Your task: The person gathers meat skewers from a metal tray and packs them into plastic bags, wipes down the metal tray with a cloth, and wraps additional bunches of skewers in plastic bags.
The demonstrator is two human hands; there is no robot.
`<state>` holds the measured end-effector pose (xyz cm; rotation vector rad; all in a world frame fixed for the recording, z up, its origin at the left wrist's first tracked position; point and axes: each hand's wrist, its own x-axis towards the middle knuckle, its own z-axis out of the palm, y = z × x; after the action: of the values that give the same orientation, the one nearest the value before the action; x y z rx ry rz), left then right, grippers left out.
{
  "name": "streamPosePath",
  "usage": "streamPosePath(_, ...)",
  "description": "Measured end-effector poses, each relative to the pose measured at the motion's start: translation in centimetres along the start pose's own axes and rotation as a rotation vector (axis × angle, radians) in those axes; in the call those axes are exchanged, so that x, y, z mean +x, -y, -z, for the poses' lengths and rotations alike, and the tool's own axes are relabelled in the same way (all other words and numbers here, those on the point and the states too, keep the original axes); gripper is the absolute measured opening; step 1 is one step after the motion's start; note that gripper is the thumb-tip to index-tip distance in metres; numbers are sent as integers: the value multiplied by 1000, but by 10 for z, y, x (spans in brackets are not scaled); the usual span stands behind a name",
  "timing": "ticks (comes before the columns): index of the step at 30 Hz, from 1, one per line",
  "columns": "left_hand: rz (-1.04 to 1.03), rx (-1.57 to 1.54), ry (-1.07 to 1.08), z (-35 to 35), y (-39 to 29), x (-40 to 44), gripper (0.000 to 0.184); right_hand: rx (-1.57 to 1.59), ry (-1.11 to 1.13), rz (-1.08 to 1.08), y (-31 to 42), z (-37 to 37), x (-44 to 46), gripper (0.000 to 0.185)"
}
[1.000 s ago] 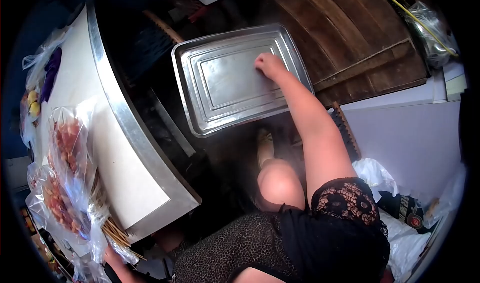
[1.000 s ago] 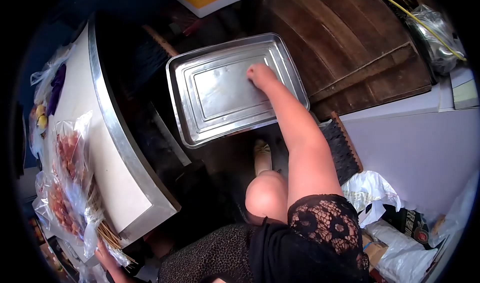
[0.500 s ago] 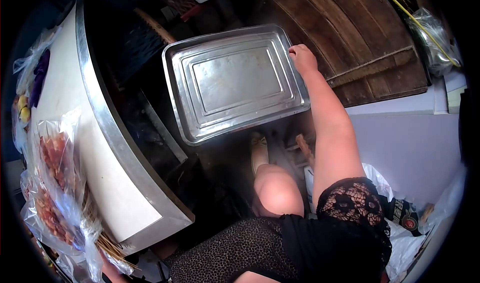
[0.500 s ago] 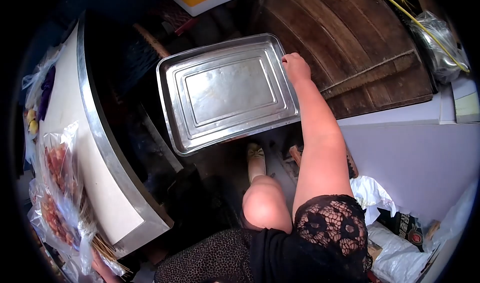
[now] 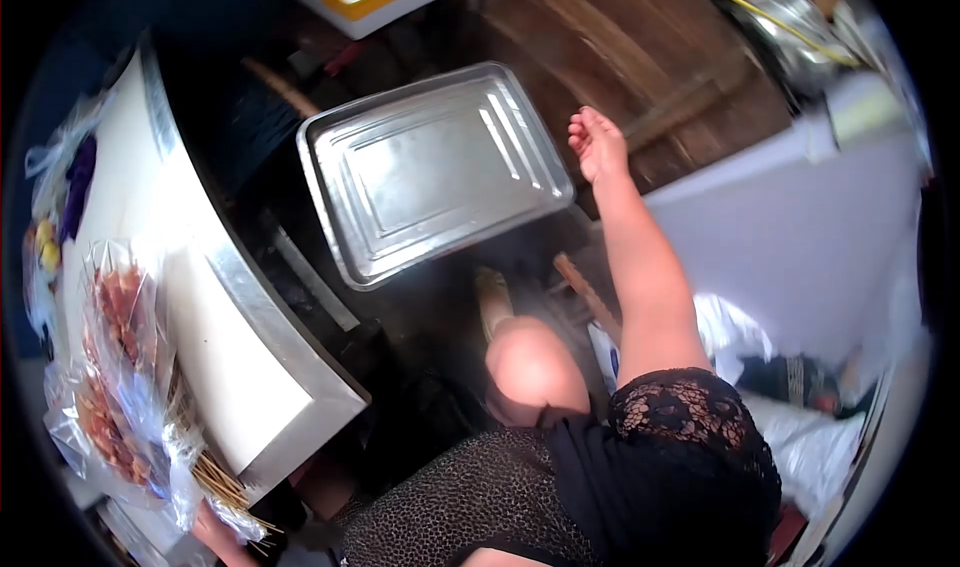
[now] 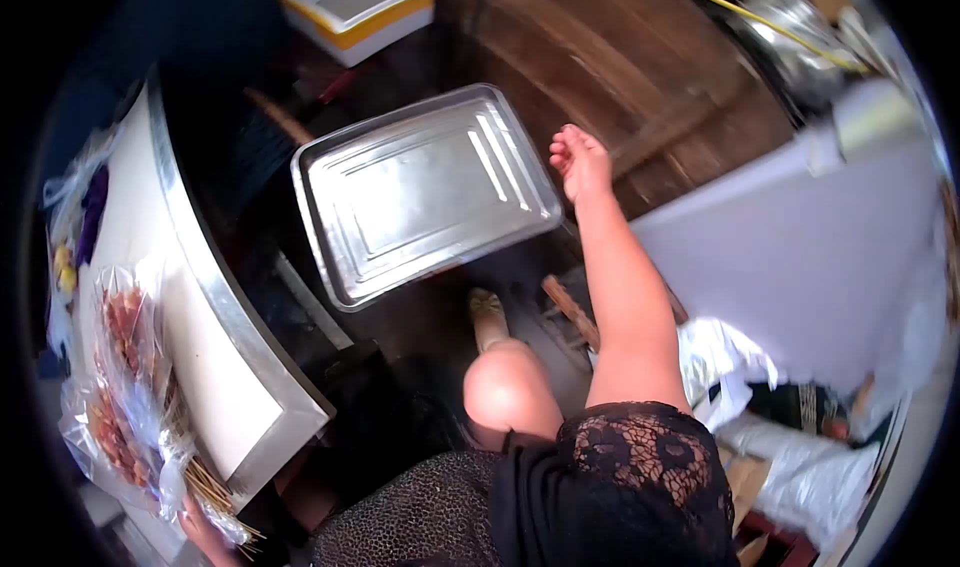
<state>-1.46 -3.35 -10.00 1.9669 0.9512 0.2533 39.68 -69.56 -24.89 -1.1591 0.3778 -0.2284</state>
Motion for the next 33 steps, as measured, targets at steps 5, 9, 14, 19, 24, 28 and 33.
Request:
streamPosePath(5,-242,-183,-86,-17,1,16,45,112,15,-146,74,71,-168,22)
streamPosePath(9,-50,370,92,41,50,89,52,-102,67,-216,127,174,-312,28)
streamPosePath(14,-641,302,-46,6,18,67,49,-452,-24,-723,189,297,-529,36)
streamPosePath(19,-857,373,-192,-16,-1,51,47,-453,-232,-1046,162,362,-677,48)
streamPosePath(24,-918,395,-247,-10,-6,50,47,-269,-495,-758,65,361,-671,75)
streamPosePath(28,-925,415,-303,4,-3,50,47,-90,-715,-640,-11,357,-616,89)
streamPosePath(33,-946,435,-341,26,-1,51,48,23,-640,-603,-19,329,-584,88)
